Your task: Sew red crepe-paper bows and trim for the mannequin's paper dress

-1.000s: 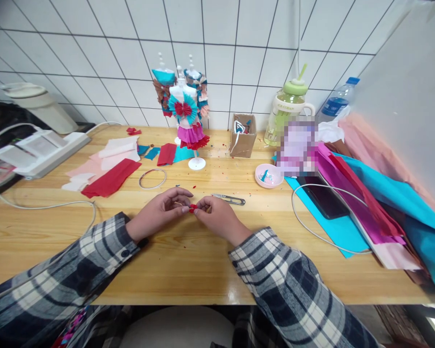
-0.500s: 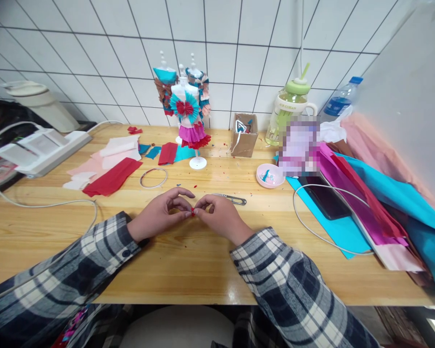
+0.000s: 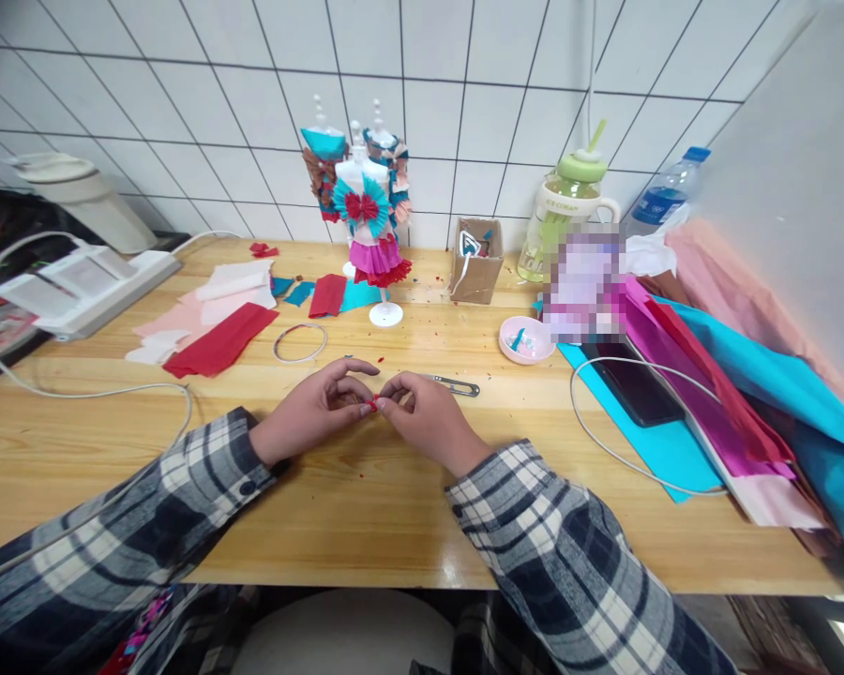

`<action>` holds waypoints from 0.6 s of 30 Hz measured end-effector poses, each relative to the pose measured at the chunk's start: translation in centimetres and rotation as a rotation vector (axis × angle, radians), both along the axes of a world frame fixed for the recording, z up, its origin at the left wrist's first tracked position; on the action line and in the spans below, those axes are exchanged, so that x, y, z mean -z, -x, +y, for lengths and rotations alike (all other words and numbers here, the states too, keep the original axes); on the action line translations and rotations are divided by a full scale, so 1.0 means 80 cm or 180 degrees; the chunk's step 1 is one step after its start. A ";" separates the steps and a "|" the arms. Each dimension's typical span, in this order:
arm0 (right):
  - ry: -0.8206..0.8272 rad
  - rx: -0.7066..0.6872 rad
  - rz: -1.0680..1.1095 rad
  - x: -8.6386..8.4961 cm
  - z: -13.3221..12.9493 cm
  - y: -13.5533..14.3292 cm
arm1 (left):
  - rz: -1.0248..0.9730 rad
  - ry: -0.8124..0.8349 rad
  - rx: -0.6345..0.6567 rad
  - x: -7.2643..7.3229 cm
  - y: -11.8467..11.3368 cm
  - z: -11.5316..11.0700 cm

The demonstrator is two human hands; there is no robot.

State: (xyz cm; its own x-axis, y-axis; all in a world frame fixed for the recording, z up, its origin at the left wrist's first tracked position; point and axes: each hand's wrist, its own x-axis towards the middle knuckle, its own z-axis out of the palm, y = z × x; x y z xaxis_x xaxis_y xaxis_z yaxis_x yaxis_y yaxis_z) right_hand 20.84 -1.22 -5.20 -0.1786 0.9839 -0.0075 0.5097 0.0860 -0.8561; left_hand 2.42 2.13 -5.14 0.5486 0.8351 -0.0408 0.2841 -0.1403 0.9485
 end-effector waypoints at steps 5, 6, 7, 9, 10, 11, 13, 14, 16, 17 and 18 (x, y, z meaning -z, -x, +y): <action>-0.0107 -0.0048 -0.0162 0.004 0.002 -0.002 | 0.0341 -0.0712 0.0154 -0.002 0.003 -0.002; -0.0150 -0.0075 -0.0230 0.005 0.002 -0.002 | 0.0450 -0.0882 0.0173 -0.002 0.003 -0.002; -0.0193 -0.0110 -0.0297 0.006 0.003 -0.003 | 0.0548 -0.1062 0.0192 -0.002 0.004 -0.002; -0.0270 -0.0172 -0.0398 0.007 0.005 -0.003 | 0.0696 -0.1432 0.0224 -0.003 0.006 -0.001; -0.0309 -0.0180 -0.0413 0.007 0.006 -0.003 | 0.0758 -0.1622 0.0230 -0.003 0.007 0.000; -0.0349 -0.0176 -0.0404 0.008 0.006 -0.002 | 0.0823 -0.1820 0.0220 -0.003 0.009 0.002; -0.0466 -0.0141 -0.0346 0.008 0.006 -0.001 | 0.0972 -0.2221 0.0198 -0.004 0.013 0.004; -0.0558 -0.0123 -0.0317 0.008 0.006 0.000 | 0.1029 -0.2428 0.0200 -0.005 0.015 0.006; -0.0812 -0.0138 -0.0283 0.008 0.006 0.003 | 0.1043 -0.2871 0.0196 -0.007 0.020 0.008; -0.0959 -0.0157 -0.0255 0.008 0.005 0.003 | 0.0999 -0.3104 0.0168 -0.008 0.022 0.008; -0.1114 -0.0164 -0.0213 0.008 0.005 0.004 | 0.0942 -0.3326 0.0120 -0.009 0.023 0.009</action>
State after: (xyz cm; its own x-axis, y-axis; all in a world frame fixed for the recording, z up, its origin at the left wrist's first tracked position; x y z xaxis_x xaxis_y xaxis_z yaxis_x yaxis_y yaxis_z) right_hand 20.50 -0.81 -5.81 -0.2386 0.9186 0.3150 0.5510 0.3952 -0.7350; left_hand 0.54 2.81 -4.43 0.6601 0.5167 0.5453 0.4604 -0.8518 0.2498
